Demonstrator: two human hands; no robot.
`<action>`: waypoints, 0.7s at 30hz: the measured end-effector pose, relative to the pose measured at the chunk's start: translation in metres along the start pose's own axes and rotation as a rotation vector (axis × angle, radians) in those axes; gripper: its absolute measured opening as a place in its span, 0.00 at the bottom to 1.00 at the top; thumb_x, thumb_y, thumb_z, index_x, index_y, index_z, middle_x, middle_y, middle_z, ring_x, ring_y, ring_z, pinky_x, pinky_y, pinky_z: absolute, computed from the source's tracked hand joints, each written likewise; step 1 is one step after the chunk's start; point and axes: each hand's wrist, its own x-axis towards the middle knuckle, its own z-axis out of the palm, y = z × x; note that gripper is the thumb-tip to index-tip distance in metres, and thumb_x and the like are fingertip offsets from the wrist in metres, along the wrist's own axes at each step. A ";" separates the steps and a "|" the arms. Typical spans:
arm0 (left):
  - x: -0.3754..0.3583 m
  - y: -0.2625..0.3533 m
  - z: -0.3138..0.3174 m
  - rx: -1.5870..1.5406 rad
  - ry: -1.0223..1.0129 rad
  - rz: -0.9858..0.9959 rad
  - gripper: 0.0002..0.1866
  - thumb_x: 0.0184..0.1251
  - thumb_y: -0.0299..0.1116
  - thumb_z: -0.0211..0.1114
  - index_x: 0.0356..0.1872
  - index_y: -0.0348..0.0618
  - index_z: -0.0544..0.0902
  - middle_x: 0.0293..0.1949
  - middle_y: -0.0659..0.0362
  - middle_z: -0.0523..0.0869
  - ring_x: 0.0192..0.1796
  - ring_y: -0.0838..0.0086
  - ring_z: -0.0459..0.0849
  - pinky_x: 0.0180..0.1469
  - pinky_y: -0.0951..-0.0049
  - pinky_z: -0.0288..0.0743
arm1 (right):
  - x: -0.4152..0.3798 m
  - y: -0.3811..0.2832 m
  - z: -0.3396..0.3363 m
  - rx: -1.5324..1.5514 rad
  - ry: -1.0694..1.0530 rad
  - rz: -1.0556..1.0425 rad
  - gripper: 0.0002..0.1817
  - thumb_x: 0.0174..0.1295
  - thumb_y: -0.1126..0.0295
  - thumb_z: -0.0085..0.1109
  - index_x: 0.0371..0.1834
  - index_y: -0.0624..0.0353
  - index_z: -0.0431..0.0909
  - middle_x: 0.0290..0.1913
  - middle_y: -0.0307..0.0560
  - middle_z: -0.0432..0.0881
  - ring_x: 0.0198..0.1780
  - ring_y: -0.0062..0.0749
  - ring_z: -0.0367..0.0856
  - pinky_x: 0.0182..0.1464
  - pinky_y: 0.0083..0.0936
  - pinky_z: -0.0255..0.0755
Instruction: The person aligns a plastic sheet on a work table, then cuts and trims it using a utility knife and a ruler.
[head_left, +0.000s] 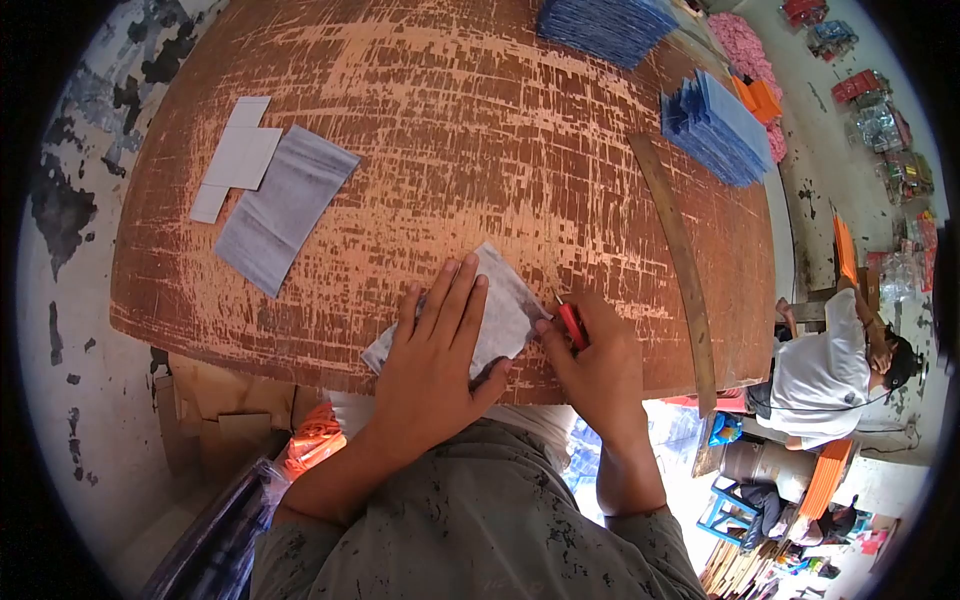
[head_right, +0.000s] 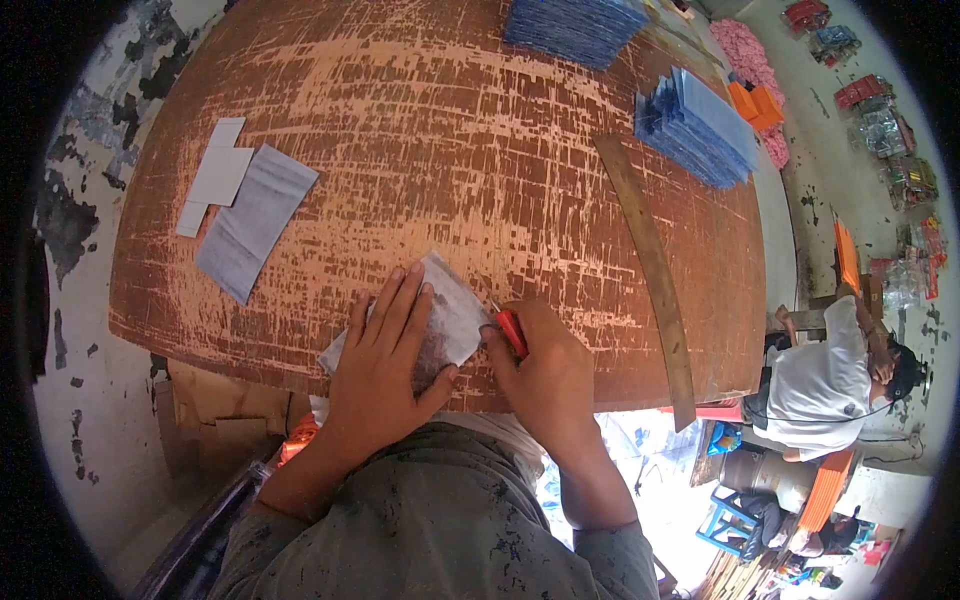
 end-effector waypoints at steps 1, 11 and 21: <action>0.000 0.000 0.000 0.000 0.000 0.000 0.48 0.70 0.49 0.71 0.83 0.28 0.65 0.88 0.40 0.60 0.90 0.46 0.57 0.88 0.35 0.47 | 0.000 0.000 0.000 -0.013 0.000 -0.025 0.14 0.68 0.69 0.75 0.52 0.63 0.85 0.39 0.57 0.88 0.39 0.53 0.88 0.42 0.41 0.79; 0.001 0.002 -0.002 0.041 -0.012 -0.003 0.45 0.73 0.50 0.67 0.83 0.29 0.67 0.88 0.42 0.60 0.90 0.50 0.58 0.88 0.38 0.48 | -0.004 0.004 0.002 -0.039 0.004 -0.038 0.17 0.68 0.68 0.76 0.57 0.61 0.85 0.45 0.56 0.89 0.45 0.55 0.90 0.46 0.42 0.82; 0.000 0.001 -0.003 0.035 -0.008 0.004 0.44 0.74 0.50 0.67 0.83 0.31 0.67 0.88 0.42 0.60 0.90 0.50 0.57 0.88 0.39 0.48 | -0.002 0.006 0.003 -0.048 -0.002 -0.048 0.16 0.69 0.68 0.75 0.57 0.61 0.85 0.46 0.55 0.90 0.46 0.56 0.91 0.47 0.43 0.82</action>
